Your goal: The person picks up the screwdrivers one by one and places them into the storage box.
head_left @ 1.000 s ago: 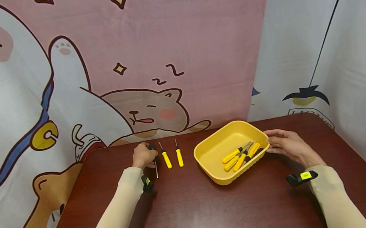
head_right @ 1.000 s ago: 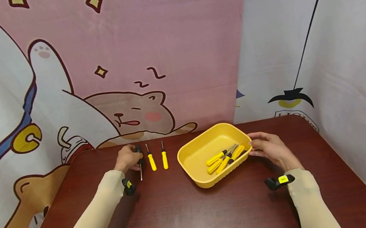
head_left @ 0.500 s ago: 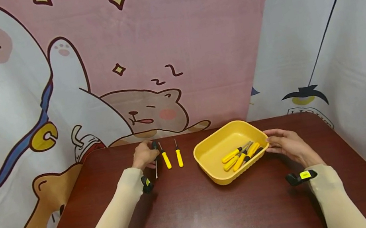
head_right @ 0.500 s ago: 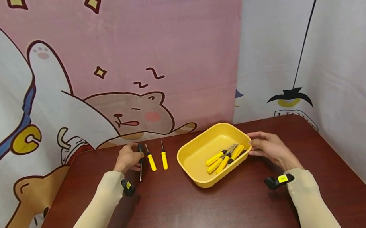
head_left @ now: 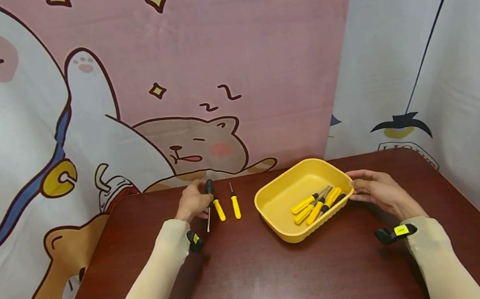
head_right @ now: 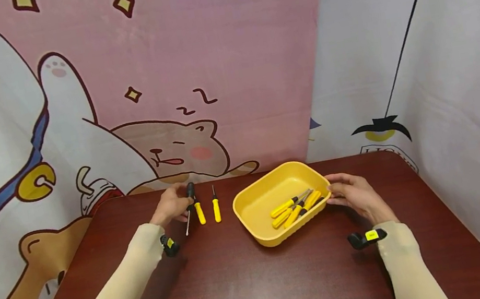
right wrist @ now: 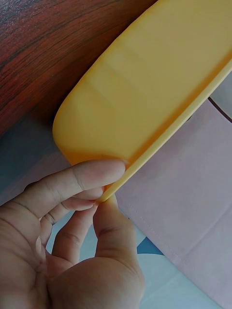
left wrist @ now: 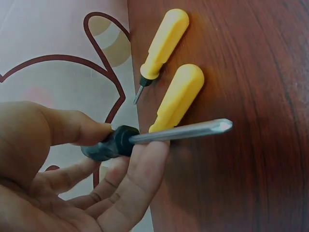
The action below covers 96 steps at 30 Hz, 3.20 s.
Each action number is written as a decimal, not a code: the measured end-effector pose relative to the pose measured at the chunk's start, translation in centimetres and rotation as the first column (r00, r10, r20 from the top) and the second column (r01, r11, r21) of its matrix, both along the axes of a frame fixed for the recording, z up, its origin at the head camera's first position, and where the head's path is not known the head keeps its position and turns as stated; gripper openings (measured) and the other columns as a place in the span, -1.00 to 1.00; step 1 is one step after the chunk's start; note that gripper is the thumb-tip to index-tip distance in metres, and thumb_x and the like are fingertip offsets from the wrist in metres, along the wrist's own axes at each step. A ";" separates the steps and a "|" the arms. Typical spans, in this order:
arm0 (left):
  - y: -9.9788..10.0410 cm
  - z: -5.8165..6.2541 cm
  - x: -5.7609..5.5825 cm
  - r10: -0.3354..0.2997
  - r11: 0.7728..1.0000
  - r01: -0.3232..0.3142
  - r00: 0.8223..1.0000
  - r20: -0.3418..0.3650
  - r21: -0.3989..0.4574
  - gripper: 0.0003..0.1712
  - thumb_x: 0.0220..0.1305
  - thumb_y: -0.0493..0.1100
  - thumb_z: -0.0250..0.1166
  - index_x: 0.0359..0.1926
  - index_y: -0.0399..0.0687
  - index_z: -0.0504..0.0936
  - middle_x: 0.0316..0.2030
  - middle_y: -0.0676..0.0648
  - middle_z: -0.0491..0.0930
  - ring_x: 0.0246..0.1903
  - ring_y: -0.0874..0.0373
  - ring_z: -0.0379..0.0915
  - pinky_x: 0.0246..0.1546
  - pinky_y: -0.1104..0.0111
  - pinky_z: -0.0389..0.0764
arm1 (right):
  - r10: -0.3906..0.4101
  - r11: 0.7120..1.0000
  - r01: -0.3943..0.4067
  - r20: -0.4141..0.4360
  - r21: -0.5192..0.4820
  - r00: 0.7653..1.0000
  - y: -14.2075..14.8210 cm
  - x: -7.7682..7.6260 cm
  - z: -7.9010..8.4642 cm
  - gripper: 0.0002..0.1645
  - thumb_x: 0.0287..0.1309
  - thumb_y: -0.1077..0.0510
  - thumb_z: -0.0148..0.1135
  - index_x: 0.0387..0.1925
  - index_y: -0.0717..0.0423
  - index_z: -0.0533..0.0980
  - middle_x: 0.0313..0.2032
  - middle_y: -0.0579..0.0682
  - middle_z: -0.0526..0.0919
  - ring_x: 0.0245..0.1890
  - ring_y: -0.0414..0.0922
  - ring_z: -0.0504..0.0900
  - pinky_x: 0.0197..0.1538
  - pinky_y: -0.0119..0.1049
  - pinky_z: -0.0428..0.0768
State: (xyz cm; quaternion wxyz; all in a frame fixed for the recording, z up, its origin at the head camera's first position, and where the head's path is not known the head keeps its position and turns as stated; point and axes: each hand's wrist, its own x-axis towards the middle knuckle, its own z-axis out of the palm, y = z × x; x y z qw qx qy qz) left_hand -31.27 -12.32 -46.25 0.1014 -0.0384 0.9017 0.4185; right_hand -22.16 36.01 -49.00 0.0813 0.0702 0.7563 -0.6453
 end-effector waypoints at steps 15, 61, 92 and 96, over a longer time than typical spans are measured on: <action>0.7 0.8 0.8 -0.115 0.991 0.119 0.991 -0.062 0.060 -0.37 0.38 -0.26 0.28 0.43 0.01 0.37 0.02 -0.31 0.53 -0.46 -0.05 0.62 -0.46 0.14 0.76 | 0.002 1.000 -0.002 -0.006 0.005 1.000 0.2 -0.2 -0.2 -0.34 0.48 0.13 0.16 0.47 0.27 0.25 0.16 0.20 0.53 -0.17 -0.21 0.76 0.00 -0.27 0.74; 4.6 3.4 2.3 -0.263 0.963 0.269 0.955 -0.135 0.024 -0.45 0.34 -0.26 0.31 0.31 0.18 0.52 -0.13 -0.19 0.56 -0.55 0.00 0.58 -0.55 0.17 0.71 | 0.044 0.999 -0.045 -0.034 -0.014 0.998 0.4 -0.1 -0.1 -0.30 0.48 0.11 0.17 0.48 0.32 0.22 0.05 -0.01 0.62 -0.09 -0.17 0.75 0.01 -0.28 0.74; 9.4 4.6 2.4 -0.400 0.915 0.404 0.907 -0.135 0.008 -0.42 0.30 -0.19 0.35 0.33 0.20 0.52 -0.23 -0.12 0.60 -0.54 -0.05 0.55 -0.39 -0.05 0.74 | 0.011 1.000 -0.011 -0.017 -0.002 1.000 0.1 0.0 -0.2 -0.33 0.48 0.12 0.17 0.47 0.28 0.26 0.12 0.08 0.57 -0.12 -0.16 0.75 0.00 -0.29 0.74; 10.2 4.8 2.2 -0.419 0.907 0.421 0.899 -0.128 -0.010 -0.43 0.31 -0.19 0.35 0.32 0.20 0.53 -0.23 -0.13 0.59 -0.56 -0.02 0.54 -0.42 0.02 0.75 | 0.011 1.000 -0.011 -0.014 0.004 1.000 0.1 0.1 -0.2 -0.35 0.49 0.13 0.15 0.47 0.28 0.26 0.16 0.14 0.54 -0.14 -0.19 0.75 -0.01 -0.30 0.74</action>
